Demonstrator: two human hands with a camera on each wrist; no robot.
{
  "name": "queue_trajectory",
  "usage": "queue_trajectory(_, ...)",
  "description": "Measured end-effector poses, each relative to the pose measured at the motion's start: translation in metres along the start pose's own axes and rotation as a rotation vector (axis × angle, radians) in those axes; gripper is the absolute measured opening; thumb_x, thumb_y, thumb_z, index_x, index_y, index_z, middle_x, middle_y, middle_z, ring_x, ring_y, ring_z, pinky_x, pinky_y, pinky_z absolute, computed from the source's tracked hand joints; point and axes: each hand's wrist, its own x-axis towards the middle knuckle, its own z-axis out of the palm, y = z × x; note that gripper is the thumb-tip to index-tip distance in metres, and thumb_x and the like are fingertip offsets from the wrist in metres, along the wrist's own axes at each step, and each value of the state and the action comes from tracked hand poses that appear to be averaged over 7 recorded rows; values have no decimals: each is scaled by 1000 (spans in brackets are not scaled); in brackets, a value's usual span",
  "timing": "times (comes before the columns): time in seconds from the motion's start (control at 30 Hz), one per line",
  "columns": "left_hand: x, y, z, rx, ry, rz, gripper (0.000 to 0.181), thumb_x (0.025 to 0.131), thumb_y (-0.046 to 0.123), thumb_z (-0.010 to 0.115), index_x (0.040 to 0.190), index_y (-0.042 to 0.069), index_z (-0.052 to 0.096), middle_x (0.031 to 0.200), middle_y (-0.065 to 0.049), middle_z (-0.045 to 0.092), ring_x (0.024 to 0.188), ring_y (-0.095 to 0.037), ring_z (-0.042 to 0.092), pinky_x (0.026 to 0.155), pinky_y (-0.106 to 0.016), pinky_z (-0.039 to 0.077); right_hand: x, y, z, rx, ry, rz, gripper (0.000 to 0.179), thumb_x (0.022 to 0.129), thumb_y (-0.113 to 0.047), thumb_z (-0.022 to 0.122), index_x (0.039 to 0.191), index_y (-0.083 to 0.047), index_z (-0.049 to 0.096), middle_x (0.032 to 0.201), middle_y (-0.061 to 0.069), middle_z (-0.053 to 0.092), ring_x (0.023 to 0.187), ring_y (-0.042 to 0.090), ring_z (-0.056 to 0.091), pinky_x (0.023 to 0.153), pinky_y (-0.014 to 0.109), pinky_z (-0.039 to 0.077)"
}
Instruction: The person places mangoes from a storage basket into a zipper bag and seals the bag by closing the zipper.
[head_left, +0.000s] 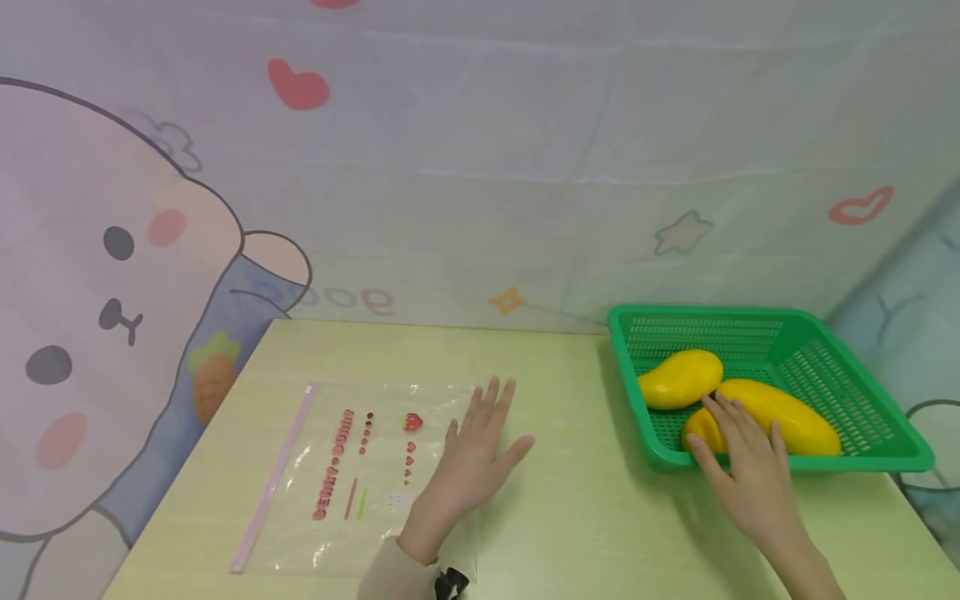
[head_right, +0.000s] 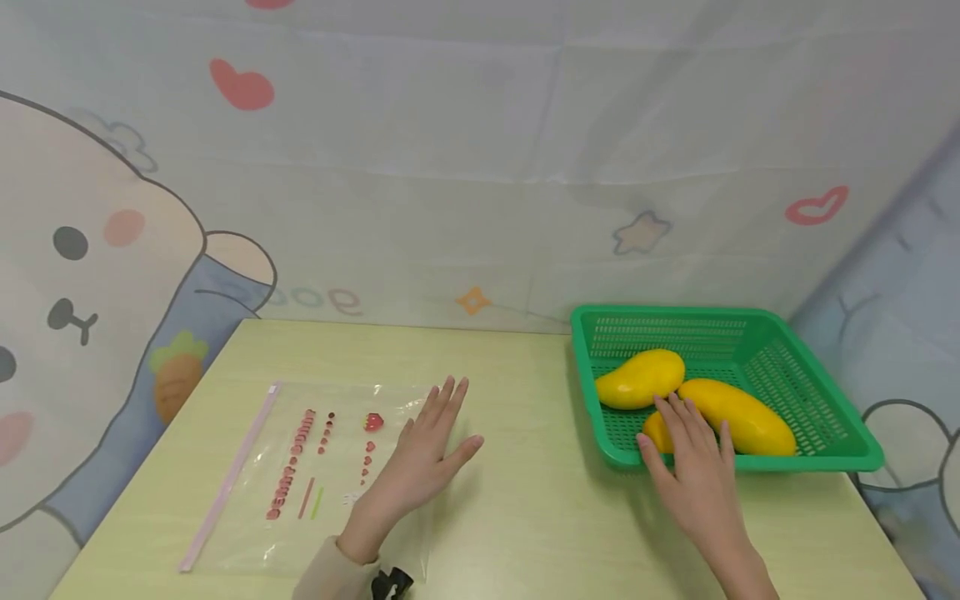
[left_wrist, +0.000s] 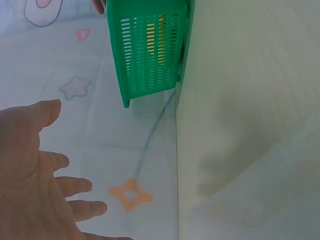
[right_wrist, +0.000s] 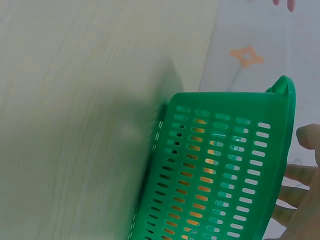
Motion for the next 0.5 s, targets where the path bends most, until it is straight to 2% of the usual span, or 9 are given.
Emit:
queue_trajectory(0.17,6,4,4,8,-19,28,72,98,53,42,155,32,5,164,3,3,152,-27,1,111,-71,14,-1,6,-1,25,18,4,55,98,-28,53,149,-12,36,150,23,38,140,45,30,113,68,-5)
queue_trajectory(0.5,15,13,10,-60,-38,71,70,98,52,41,155,34,4,164,5,3,152,-24,2,112,-70,15,-2,17,-7,46,25,15,53,99,-27,53,147,-12,38,148,28,38,139,48,29,113,69,-6)
